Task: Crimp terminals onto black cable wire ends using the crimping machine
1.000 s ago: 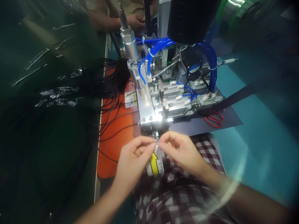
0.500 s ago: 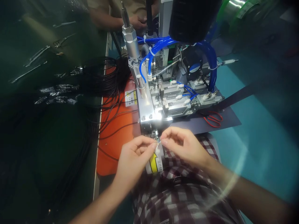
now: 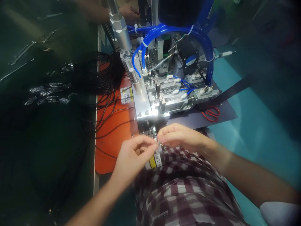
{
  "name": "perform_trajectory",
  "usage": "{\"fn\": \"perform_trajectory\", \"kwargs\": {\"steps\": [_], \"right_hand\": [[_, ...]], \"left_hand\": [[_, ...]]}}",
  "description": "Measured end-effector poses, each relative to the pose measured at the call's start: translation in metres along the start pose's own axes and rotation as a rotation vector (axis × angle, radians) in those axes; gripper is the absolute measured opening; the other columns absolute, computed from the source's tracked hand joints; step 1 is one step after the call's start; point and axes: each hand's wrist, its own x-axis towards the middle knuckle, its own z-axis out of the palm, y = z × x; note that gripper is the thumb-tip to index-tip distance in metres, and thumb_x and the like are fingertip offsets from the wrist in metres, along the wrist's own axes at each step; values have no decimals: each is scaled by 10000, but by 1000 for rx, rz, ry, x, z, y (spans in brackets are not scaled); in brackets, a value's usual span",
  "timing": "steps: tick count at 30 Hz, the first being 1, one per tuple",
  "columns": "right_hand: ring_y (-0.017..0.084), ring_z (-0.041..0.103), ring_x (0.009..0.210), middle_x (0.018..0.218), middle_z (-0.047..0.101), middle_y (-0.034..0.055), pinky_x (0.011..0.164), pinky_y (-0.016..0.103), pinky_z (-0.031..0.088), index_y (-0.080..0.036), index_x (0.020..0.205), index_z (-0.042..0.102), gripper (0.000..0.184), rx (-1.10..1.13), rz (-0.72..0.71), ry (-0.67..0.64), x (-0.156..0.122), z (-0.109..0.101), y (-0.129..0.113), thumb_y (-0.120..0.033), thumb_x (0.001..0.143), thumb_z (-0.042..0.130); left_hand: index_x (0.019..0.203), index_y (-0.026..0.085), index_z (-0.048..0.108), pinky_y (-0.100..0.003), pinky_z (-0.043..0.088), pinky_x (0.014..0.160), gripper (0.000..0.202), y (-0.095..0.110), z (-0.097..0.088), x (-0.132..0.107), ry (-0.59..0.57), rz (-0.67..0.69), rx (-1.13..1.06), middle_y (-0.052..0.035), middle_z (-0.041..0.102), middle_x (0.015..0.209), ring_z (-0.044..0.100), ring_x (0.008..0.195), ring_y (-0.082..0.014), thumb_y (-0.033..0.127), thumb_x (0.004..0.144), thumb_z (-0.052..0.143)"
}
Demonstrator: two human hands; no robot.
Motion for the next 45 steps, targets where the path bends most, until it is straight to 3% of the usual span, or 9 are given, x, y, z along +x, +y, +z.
{"fn": "perform_trajectory", "kwargs": {"steps": [4,8,13,17,29,33,40,45], "right_hand": [[37,249,463,527,425,-65,472,244,95,-108,656,597,154,54,76,-107,5,-7,1,-247,687,655],[41,274,485,586,445,-59,474,237,137,-114,714,583,262,10,52,-161,1,-8,2,-349,753,691],[60,305,514,599,411,-70,476,222,210,-141,778,555,370,-155,-60,-45,-10,1,3,-498,810,647],[53,292,496,616,428,-66,457,222,191,-145,778,553,377,-109,-88,-8,-13,2,4,-512,813,637],[51,270,477,562,406,-81,456,237,160,-144,752,569,351,-94,-3,-30,-17,7,-2,-476,775,681],[57,256,486,560,366,-88,448,229,169,-157,767,538,354,-140,-54,-23,-16,9,1,-495,825,625],[68,337,553,645,432,-55,496,217,267,-150,767,516,359,-158,-197,-57,-10,7,6,-487,843,611],[73,380,541,696,502,-25,482,215,301,-150,822,553,252,-195,-239,127,-11,14,10,-394,883,569]], "left_hand": [[745,148,684,-152,305,449,130,1,-1,-1,-11,0,35,42,470,548,382,497,-49,277,756,690],[727,154,673,-156,278,427,124,1,-2,-2,-26,13,-20,48,458,540,342,471,-40,271,765,688],[724,159,674,-157,265,414,110,1,-3,0,-39,30,-54,42,495,568,328,462,-33,256,774,689],[733,155,678,-159,261,412,117,2,-4,-1,-46,23,-56,28,532,599,331,461,-31,261,783,686],[721,154,678,-161,331,452,103,2,-5,-1,-61,48,-33,11,559,655,426,522,-53,241,775,692],[707,152,681,-164,335,456,117,4,-5,0,-94,35,-22,8,565,640,427,513,-54,248,775,691],[686,152,681,-174,313,435,128,5,-5,1,-110,-5,-34,2,575,623,417,493,-60,262,746,706],[714,154,675,-170,281,412,151,5,-3,-1,-30,-67,-110,5,588,624,375,448,-42,296,764,690]]}}
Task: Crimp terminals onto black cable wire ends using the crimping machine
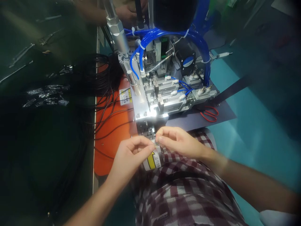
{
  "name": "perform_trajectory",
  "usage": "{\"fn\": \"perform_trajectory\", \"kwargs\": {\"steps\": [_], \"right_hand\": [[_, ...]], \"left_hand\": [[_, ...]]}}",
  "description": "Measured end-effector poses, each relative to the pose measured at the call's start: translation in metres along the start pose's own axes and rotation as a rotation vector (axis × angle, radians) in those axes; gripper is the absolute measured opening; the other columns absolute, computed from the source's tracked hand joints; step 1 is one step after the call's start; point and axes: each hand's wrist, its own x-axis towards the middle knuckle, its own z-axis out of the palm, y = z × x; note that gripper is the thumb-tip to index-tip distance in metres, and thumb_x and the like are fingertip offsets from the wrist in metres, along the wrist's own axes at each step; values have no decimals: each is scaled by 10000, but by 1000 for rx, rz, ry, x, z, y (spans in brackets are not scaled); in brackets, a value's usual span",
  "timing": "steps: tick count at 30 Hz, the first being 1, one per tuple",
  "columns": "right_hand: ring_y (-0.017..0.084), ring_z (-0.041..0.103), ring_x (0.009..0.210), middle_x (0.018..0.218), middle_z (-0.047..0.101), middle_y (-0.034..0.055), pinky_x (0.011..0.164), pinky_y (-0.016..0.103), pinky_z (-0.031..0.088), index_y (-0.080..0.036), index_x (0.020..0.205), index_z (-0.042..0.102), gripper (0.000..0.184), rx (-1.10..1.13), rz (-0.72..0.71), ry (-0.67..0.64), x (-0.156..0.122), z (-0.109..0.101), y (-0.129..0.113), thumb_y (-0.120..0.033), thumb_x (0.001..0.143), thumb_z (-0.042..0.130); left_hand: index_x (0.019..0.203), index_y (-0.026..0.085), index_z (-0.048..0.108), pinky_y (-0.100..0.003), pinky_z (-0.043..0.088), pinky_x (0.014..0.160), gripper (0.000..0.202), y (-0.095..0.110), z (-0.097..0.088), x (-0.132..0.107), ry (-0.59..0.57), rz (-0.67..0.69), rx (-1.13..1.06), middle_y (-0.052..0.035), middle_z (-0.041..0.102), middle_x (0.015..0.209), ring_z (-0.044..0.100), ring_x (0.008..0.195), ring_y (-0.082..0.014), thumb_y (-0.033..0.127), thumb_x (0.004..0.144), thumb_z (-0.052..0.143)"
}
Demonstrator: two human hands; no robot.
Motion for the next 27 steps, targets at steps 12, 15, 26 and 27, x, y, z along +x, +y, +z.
{"fn": "perform_trajectory", "kwargs": {"steps": [12,15,26,27], "right_hand": [[124,500,622,725,584,12,550,249,373,-181,786,586,113,-417,-231,385,-2,26,5,-237,875,546],[115,481,571,663,554,-8,521,241,370,-186,799,565,114,-322,-169,374,0,26,4,-256,883,537],[112,472,568,638,532,-20,516,234,364,-187,777,570,176,-330,-123,329,3,22,4,-314,896,548],[114,476,584,656,543,-17,530,236,366,-187,774,567,163,-364,-147,329,3,23,4,-291,896,544]], "left_hand": [[704,150,666,-165,293,389,160,3,8,-2,177,41,-5,26,554,582,383,442,-48,301,730,710],[705,148,664,-155,297,395,149,4,11,-2,220,40,-38,23,571,606,401,463,-48,288,723,713],[720,167,649,-144,270,364,162,0,7,3,227,-37,-129,45,550,523,360,392,-33,315,761,700],[723,168,651,-143,271,363,161,0,7,3,230,-38,-125,49,541,515,355,390,-32,316,761,701]]}}
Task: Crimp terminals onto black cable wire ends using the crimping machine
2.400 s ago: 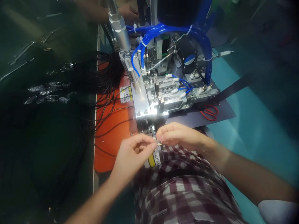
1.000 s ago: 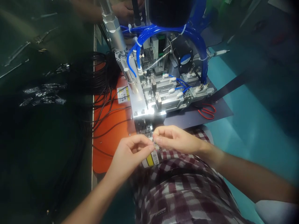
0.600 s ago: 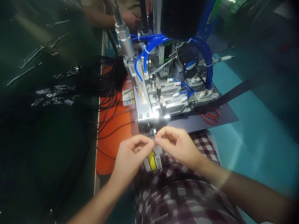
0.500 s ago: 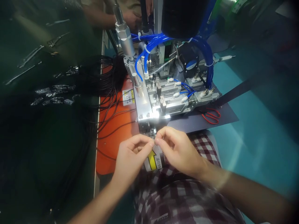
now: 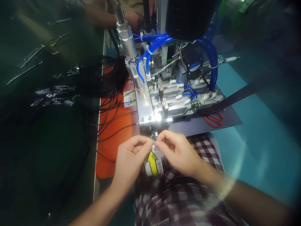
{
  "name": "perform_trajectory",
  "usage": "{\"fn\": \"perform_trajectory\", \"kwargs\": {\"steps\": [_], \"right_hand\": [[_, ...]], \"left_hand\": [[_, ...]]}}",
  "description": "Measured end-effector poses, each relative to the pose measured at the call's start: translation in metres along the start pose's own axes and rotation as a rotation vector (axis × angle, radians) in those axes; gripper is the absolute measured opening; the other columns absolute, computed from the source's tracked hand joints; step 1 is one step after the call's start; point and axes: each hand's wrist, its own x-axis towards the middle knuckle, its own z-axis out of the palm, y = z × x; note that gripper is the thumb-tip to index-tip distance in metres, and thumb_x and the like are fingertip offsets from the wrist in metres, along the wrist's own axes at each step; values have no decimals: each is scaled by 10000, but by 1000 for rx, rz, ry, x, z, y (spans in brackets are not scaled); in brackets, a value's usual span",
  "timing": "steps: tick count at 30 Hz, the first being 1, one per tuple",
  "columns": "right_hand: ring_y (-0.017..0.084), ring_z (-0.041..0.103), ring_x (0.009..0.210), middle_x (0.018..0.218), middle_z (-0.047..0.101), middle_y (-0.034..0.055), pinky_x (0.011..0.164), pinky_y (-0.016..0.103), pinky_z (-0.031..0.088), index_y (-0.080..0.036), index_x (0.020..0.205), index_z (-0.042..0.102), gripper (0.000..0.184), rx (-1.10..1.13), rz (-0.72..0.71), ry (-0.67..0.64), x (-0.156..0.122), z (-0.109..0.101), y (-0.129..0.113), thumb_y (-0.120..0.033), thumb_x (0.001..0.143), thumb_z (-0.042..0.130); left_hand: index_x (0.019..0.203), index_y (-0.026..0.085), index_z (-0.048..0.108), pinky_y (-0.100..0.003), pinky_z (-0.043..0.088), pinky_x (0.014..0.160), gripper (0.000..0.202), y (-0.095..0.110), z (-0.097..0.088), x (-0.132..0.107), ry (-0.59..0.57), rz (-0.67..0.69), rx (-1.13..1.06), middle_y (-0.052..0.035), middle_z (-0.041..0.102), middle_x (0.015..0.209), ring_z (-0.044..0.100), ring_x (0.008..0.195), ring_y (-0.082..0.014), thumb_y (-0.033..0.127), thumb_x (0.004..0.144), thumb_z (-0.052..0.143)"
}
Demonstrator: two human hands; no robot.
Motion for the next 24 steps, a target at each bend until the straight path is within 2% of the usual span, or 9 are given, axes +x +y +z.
{"fn": "perform_trajectory", "kwargs": {"steps": [6,10,13,15,19,24], "right_hand": [[118,482,623,707,549,-6,567,246,369,-182,778,550,111,1,-97,34,0,2,2,-207,886,536],[107,457,568,666,530,-18,515,235,364,-183,785,557,148,208,37,34,1,4,8,-288,889,559],[87,386,474,573,472,-47,437,224,309,-179,813,586,177,280,139,23,1,6,9,-348,856,612],[77,360,436,531,445,-62,411,219,278,-175,815,594,166,288,172,26,1,7,6,-334,830,639],[66,384,424,504,453,-71,402,198,296,-166,761,578,132,406,235,32,2,10,-2,-272,801,645],[45,368,403,483,454,-86,381,173,280,-153,734,576,133,531,287,22,3,11,-5,-251,775,656]], "left_hand": [[717,159,659,-146,255,350,154,4,2,-2,-13,12,46,62,489,484,319,380,-28,301,743,714],[716,155,651,-146,255,350,172,4,1,-2,-20,1,20,35,569,559,334,382,-20,313,762,700],[721,148,645,-141,252,349,180,2,0,-2,-24,-16,-2,27,589,586,324,377,-10,314,769,697],[720,145,643,-136,248,349,182,1,0,-2,-25,-21,-15,36,572,569,301,372,-3,311,767,702],[730,148,650,-125,248,355,172,-1,0,-2,-5,-1,-14,69,493,502,266,374,-1,306,770,705],[729,151,655,-102,279,393,165,-3,0,-2,10,33,7,88,413,456,299,400,-8,302,786,692]]}}
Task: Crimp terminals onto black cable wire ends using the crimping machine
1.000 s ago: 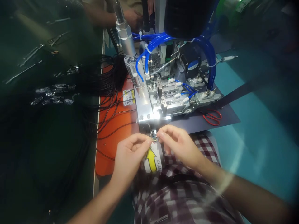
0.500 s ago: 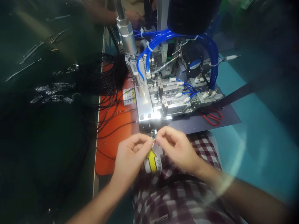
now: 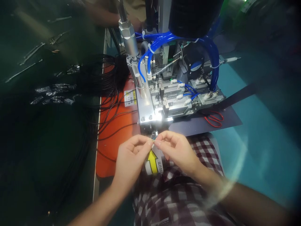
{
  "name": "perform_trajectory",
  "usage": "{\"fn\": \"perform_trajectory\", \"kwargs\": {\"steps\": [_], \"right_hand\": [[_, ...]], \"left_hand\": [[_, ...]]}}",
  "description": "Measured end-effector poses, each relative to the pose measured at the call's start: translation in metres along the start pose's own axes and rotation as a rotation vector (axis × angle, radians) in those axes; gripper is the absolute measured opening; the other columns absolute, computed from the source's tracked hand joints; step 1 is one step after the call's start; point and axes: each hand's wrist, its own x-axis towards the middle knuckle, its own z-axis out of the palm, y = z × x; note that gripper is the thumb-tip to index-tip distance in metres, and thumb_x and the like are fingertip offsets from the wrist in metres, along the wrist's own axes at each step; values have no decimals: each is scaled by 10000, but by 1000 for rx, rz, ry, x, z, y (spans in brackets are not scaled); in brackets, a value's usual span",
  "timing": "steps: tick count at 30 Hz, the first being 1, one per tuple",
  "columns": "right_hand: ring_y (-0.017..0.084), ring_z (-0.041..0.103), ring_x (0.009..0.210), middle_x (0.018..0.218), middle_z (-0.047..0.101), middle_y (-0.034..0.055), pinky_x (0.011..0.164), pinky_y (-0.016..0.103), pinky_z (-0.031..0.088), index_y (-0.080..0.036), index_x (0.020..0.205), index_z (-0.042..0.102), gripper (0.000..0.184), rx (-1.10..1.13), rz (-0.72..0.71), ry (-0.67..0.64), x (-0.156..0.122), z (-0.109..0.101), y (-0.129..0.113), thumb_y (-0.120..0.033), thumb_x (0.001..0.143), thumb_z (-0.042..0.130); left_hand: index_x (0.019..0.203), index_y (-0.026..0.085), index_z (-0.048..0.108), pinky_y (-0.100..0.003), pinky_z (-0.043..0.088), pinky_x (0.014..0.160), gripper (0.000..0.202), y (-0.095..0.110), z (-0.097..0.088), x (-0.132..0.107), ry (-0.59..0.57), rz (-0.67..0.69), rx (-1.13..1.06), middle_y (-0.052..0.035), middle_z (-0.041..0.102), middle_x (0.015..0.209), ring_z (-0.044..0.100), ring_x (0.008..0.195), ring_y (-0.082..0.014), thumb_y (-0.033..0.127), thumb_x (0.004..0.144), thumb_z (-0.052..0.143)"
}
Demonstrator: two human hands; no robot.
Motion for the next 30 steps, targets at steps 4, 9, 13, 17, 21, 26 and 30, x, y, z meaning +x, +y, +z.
{"fn": "perform_trajectory", "kwargs": {"steps": [4,9,13,17,21,26,30], "right_hand": [[46,373,406,478,452,-89,389,173,296,-158,720,567,127,30,-15,7,0,2,3,-241,764,652],[51,353,402,453,421,-98,397,180,299,-169,705,541,139,-5,-80,53,-2,5,6,-250,773,632],[58,378,409,503,458,-82,398,188,306,-175,718,528,149,-31,-47,18,-1,2,7,-270,800,609],[74,406,457,597,509,-46,431,212,316,-182,732,529,208,-263,-147,-59,2,-9,4,-315,892,514],[103,448,571,647,513,-40,533,235,332,-196,785,518,167,-645,-360,-92,5,-16,-3,-276,927,486],[102,412,579,648,465,-46,572,250,314,-199,774,478,155,-794,-549,-189,6,-21,-9,-196,929,468],[110,426,606,667,465,-34,582,248,339,-198,757,481,172,-586,-514,-176,9,-24,2,-197,929,469]], "left_hand": [[720,148,645,-93,289,405,168,-1,0,0,-2,-1,-8,92,403,448,320,407,-9,295,786,692],[721,147,635,-94,272,392,163,-1,1,-1,-2,0,-30,95,395,435,316,393,-10,287,793,681],[718,143,629,-89,266,393,169,0,2,-1,-9,8,-47,99,384,432,311,394,-7,286,789,685],[717,143,631,-92,251,384,174,0,1,0,-7,-9,-65,108,343,425,276,388,-4,291,778,698],[727,148,638,-104,235,371,174,1,0,0,-35,-20,-31,107,348,432,267,384,-6,302,781,696],[711,147,631,-130,326,411,178,5,0,0,-77,6,69,66,506,534,370,419,-19,296,802,668],[780,157,662,-191,459,557,116,2,-1,3,-86,159,254,2,640,729,570,606,-92,265,821,649]]}}
